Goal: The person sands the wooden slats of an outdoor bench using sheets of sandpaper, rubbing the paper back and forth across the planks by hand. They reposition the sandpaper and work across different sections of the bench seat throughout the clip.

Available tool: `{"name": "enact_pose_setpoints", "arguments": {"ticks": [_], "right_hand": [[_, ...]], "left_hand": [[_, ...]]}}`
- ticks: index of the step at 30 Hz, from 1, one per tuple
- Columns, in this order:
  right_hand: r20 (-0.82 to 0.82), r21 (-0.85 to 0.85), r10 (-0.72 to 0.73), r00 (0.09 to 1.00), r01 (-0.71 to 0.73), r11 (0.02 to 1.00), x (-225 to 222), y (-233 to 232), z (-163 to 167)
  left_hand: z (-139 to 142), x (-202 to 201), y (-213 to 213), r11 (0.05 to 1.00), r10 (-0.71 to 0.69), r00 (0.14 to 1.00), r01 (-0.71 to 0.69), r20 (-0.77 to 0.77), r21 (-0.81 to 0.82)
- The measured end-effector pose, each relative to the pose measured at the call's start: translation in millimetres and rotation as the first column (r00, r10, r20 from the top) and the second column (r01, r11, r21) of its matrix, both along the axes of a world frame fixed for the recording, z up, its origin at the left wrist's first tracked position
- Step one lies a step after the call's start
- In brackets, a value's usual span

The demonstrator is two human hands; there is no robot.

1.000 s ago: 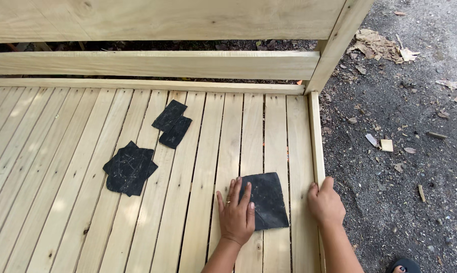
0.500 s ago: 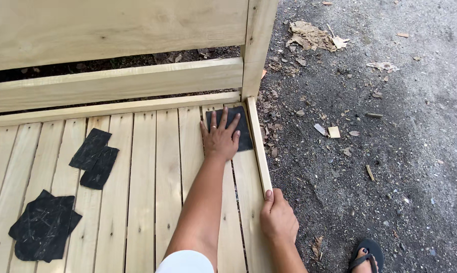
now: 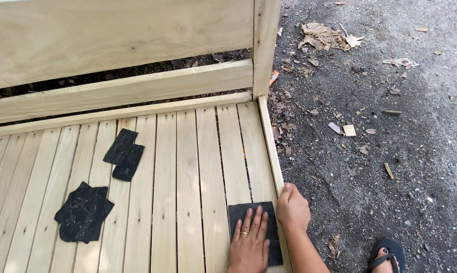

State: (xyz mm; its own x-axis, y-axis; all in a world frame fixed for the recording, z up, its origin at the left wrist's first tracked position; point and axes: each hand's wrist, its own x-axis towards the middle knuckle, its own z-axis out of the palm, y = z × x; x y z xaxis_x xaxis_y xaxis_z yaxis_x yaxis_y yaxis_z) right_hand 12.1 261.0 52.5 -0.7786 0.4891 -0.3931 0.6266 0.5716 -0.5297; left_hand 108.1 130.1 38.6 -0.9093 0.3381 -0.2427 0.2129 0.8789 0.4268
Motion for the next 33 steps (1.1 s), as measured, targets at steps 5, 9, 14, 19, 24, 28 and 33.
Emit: {"name": "enact_pose_setpoints", "arguments": {"ticks": [5,9,14,19,24,28,33], "right_hand": [[0.038,-0.016,0.003,0.999,-0.002,1.000,-0.6,1.5,-5.9],[0.078,-0.002,0.039,0.996,-0.039,0.999,0.0,0.6,-4.4],[0.187,0.025,0.059,0.981,-0.065,0.998,-4.0,-3.0,7.1],[0.198,0.042,0.043,0.979,-0.052,0.998,-6.0,-4.4,17.9],[0.219,0.018,0.050,0.974,-0.055,0.998,-6.9,-3.4,18.0],[0.199,0.026,0.039,0.979,-0.045,0.999,-8.0,-3.2,13.7],[0.166,0.018,0.014,0.986,-0.017,1.000,-9.3,-2.4,9.9]], "left_hand": [[-3.0,-48.7,10.6,0.994,0.102,0.989,-0.106,-0.102,-0.029],[3.9,-152.9,12.6,0.983,0.163,0.970,-0.175,-0.182,-0.054],[23.1,-280.2,9.8,0.962,0.223,0.947,-0.252,-0.230,-0.102],[20.5,-257.4,8.1,0.963,0.214,0.943,-0.247,-0.256,-0.105],[12.2,-96.2,-33.5,0.984,0.046,0.979,-0.079,-0.198,-0.157],[-1.3,38.8,-61.5,0.978,0.130,0.991,-0.121,0.038,-0.170],[-16.7,106.6,-76.6,0.914,0.373,0.919,-0.340,0.125,-0.221]]}}
